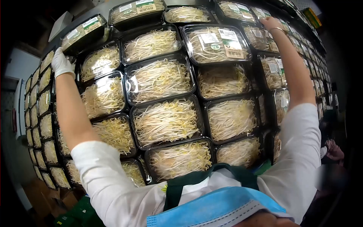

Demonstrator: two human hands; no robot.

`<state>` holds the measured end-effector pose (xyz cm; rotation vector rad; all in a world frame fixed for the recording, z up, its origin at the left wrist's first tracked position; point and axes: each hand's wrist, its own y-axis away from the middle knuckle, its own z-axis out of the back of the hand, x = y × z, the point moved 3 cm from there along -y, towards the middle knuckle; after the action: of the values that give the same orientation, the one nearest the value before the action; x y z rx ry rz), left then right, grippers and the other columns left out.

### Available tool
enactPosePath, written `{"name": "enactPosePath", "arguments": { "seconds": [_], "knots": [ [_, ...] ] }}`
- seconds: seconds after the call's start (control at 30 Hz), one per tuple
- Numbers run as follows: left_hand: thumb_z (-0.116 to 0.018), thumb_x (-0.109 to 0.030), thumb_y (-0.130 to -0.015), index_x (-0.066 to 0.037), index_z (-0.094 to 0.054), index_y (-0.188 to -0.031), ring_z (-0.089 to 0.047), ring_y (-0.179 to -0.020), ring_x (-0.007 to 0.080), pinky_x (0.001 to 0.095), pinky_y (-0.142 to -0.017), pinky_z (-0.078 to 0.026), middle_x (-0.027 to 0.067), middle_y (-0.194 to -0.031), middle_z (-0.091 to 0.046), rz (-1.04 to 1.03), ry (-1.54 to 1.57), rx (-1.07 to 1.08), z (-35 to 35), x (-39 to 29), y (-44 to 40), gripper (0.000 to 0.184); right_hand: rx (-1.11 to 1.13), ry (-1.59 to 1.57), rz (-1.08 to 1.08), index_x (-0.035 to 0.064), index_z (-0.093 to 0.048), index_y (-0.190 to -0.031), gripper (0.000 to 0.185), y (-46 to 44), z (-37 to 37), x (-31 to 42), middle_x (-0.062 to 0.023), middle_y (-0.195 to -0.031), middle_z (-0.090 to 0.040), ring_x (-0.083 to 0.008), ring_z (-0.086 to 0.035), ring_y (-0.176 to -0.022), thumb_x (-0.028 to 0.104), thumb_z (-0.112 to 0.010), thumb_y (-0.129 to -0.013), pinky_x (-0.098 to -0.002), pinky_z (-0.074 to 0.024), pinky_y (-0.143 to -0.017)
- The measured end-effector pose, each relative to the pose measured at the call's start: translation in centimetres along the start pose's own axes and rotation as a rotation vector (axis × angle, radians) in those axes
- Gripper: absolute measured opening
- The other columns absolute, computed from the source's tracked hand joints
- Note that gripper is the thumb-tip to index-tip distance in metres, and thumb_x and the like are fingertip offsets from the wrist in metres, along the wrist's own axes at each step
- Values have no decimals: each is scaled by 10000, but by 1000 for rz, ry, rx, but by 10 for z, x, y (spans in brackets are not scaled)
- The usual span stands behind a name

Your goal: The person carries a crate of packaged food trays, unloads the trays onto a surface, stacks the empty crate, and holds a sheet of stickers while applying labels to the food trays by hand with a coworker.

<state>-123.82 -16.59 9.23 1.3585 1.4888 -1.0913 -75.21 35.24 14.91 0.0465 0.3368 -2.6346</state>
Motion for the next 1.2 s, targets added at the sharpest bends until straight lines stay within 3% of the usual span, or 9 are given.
{"name": "enactPosePath", "arguments": {
  "seconds": [0.27,0.4,0.53,0.6,0.73,0.8,1.1,1.13,1.2],
  "knots": [
    [-600,-176,-760,-50,-559,-863,-548,-809,182,333,-686,-488,80,-885,-576,110,-46,292,16,-48,115,167,-10,-233,-128,57,-583,-968,367,-62,-43,17,-170,-979,-577,-276,-531,-944,342,-488,-758,-343,-400,-814],
    [-610,-167,-740,-118,-557,-772,-537,-702,132,299,-654,-459,6,-749,-565,182,-31,348,-9,3,160,79,101,-1585,-303,24,-567,-762,199,-55,-27,34,-28,-653,-537,-136,-471,-554,217,-609,-739,-270,-368,-509],
    [-568,-148,-782,-88,-562,-818,-535,-712,122,313,-599,-496,2,-744,-556,272,-36,626,-29,25,167,71,160,-1189,-358,-39,-589,-865,396,27,-16,72,-182,-785,-597,-270,-572,-689,337,-502,-777,-365,-439,-691],
    [-549,-201,-790,-37,-521,-1000,-543,-839,170,366,-712,-490,85,-941,-557,366,-380,757,-35,12,160,268,273,-659,73,-52,-575,-894,419,36,-24,89,-212,-817,-598,-311,-580,-746,341,-467,-796,-380,-435,-713],
    [-477,-543,-748,15,-333,-1237,-395,-1131,333,439,-962,-282,200,-1257,-377,-433,-1102,595,-73,-17,133,756,110,-15,381,-39,-559,-926,276,83,2,126,-264,-986,-520,-383,-533,-899,141,-374,-828,-427,-444,-761],
    [-357,-583,-785,8,-373,-1218,-372,-1158,345,416,-943,-306,217,-1267,-358,-262,-1280,505,-106,-28,147,732,95,142,564,-34,-545,-895,240,67,-26,121,-258,-896,-540,-361,-558,-828,78,-344,-825,-424,-463,-703],
    [-342,-380,-798,-12,-552,-995,-462,-1012,384,427,-844,-357,250,-1058,-510,-395,-1159,604,-115,19,111,467,40,-801,202,-29,-538,-666,342,101,52,108,-112,-620,-551,-199,-523,-596,292,-463,-762,-345,-416,-572],
    [-402,-381,-782,29,-547,-962,-510,-944,343,410,-802,-377,235,-993,-552,-657,-1383,616,-109,50,62,470,121,-681,285,-13,-544,-941,405,122,89,114,-188,-885,-574,-306,-567,-801,255,-682,-670,-396,-442,-680],
    [-464,-304,-799,-8,-581,-976,-534,-851,193,289,-740,-420,88,-952,-567,51,-674,514,-96,-18,139,364,39,-1012,214,-37,-588,-696,375,141,101,74,-179,-592,-560,-273,-539,-520,328,-501,-696,-354,-448,-536]
  ]
}}
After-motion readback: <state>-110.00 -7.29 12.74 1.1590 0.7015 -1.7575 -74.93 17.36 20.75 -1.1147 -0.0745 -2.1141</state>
